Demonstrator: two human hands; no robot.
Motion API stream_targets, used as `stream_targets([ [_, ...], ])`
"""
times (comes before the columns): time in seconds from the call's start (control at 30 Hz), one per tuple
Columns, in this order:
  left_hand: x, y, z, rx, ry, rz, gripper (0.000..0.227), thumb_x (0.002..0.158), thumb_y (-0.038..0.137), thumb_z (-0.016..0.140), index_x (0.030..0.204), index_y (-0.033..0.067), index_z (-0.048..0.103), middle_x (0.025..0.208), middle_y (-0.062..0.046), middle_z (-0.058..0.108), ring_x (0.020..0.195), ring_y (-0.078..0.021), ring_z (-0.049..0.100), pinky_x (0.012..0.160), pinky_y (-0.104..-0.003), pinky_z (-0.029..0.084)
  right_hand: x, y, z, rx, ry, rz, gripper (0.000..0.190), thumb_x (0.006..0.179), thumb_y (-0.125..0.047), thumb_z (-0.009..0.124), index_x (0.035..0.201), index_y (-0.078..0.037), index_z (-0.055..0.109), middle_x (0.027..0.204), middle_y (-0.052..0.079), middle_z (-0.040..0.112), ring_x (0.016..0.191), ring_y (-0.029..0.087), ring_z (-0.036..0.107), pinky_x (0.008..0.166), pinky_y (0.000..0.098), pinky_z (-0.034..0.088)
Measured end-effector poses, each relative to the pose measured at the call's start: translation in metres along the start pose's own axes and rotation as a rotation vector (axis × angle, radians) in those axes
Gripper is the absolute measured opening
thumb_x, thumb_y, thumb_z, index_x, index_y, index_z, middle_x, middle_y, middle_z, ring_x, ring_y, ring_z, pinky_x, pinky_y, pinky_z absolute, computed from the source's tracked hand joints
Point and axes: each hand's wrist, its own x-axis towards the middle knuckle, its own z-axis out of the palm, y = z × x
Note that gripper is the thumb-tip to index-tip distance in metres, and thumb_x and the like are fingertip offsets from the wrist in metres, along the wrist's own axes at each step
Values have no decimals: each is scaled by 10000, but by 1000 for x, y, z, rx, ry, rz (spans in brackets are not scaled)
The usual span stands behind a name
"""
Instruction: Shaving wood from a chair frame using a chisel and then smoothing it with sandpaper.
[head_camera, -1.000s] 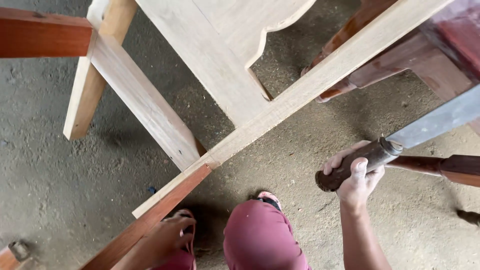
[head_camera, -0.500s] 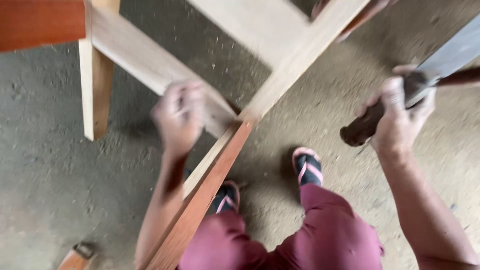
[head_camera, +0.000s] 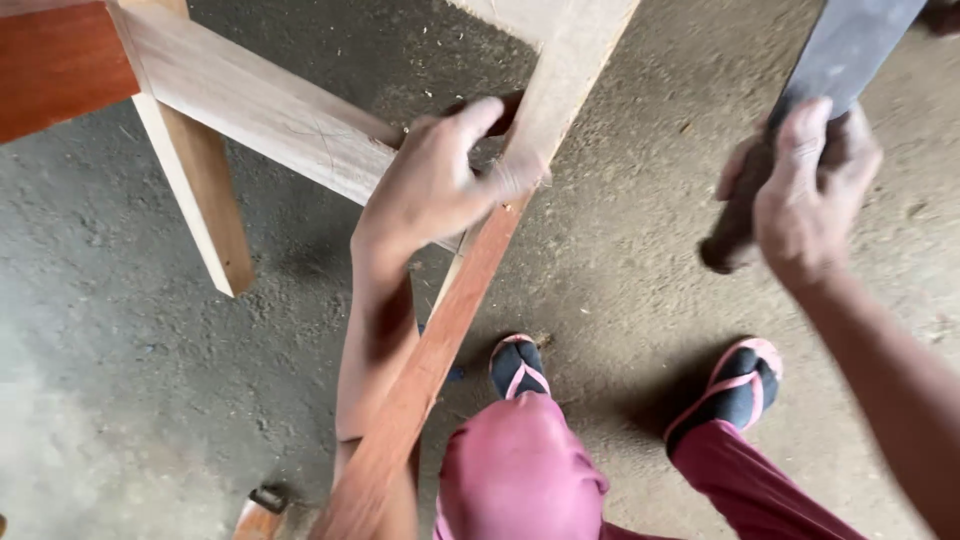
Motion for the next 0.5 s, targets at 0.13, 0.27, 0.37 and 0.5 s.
stream_targets([
  [0.13, 5, -13, 0, 172, -188, 3, 976, 684, 748, 757, 1137, -88, 534, 946, -244, 703, 767, -379, 707, 842, -569, 518, -59, 17, 62, 37, 109, 55, 256, 1138, -238, 378, 1051, -47, 523, 776, 52, 587, 587, 157, 577, 561, 319, 575],
  [0.27, 20, -19, -1, 219, -389, 72, 1381, 685, 725, 795, 1511, -155, 124, 993, -240, 404, 760, -324, 461, 572, -441, 420, -146, 37, 118, 312, 142, 260, 195, 1028, -268, 454, 1065, -78, 476, 699, 29, 620, 490, 126, 572, 407, 268, 512],
  [0.37, 24, -16, -4, 244, -469, -2, 1216, 644, 764, 763, 1249, -179, 289, 1081, -404, 519, 830, -454, 633, 636, -527, 553, -185, 43, 142, 343, 80, 321, 198, 996, -139, 510, 1147, -74, 400, 729, 44, 616, 509, 126, 579, 430, 267, 527],
  [0.5, 23, -16, 1, 205, -400, 64, 1342, 667, 771, 678, 1471, -194, 206, 1125, -413, 633, 757, -403, 735, 575, -454, 612, -201, 45, 151, 393, 9, 413, 244, 993, -175, 578, 1138, -28, 449, 758, 73, 630, 523, 139, 630, 456, 269, 565],
])
